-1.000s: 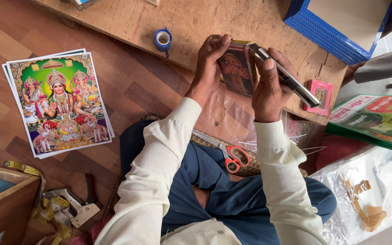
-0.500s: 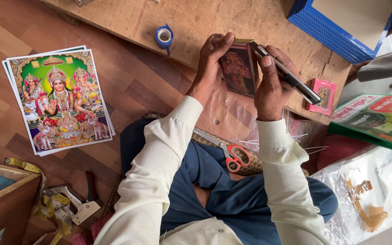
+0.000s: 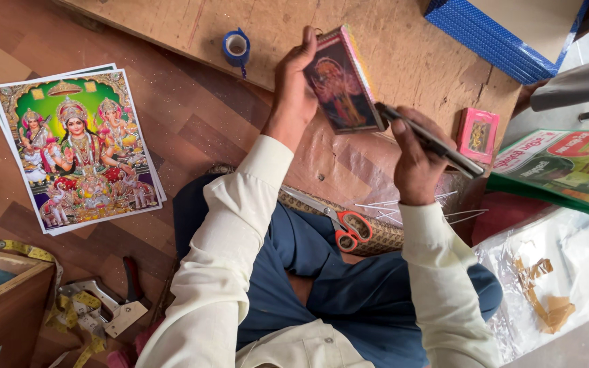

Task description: The person measures a picture, then applies blue decorative tape to the edges of a laminated picture using scissors to trim the tape. The person stacks the finished framed picture with others.

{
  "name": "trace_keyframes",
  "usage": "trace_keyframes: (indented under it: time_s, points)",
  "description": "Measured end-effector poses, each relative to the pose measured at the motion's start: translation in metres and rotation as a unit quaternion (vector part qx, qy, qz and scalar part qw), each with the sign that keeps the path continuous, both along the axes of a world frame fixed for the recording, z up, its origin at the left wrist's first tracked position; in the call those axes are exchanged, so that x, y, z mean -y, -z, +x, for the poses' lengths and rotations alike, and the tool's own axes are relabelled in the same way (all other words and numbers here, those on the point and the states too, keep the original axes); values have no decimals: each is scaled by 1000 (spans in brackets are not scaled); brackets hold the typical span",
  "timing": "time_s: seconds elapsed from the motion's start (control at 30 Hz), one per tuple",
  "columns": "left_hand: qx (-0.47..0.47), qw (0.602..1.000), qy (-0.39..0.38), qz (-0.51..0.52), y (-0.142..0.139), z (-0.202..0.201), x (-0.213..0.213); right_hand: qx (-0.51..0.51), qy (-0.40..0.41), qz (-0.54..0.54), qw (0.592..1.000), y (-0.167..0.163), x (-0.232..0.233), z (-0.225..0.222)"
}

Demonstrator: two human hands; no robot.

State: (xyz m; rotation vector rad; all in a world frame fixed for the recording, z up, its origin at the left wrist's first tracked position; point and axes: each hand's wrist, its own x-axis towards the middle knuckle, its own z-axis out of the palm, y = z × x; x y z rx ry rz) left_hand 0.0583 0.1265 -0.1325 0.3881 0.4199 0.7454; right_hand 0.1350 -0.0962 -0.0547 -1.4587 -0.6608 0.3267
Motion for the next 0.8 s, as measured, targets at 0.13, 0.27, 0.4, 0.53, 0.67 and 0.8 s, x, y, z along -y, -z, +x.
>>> trace_keyframes:
  time_s: [0.13,0.27,0.4,0.53,0.67,0.8]
  points:
    - [-39,999,0,-13,-5,-2,-1,5,11,-32,999,-3,41,1]
    - [148,987,30,-53,-19,-12,-7,-54,1,-102,993,-12,72,-3]
    - [124,982,89,-115,-24,-10,18,-153,-20,-1,988,-5,49,-19]
    - [146,968,108,-173,-25,-3,36,-145,10,13,989,-4,8,-30]
    - [-47,998,-30,10,-30,-2,33,-48,45,5,998,-6,-19,-36]
    - [-262,801,-177,509,-51,-16,35,0,53,-27,998,-22,-17,-15]
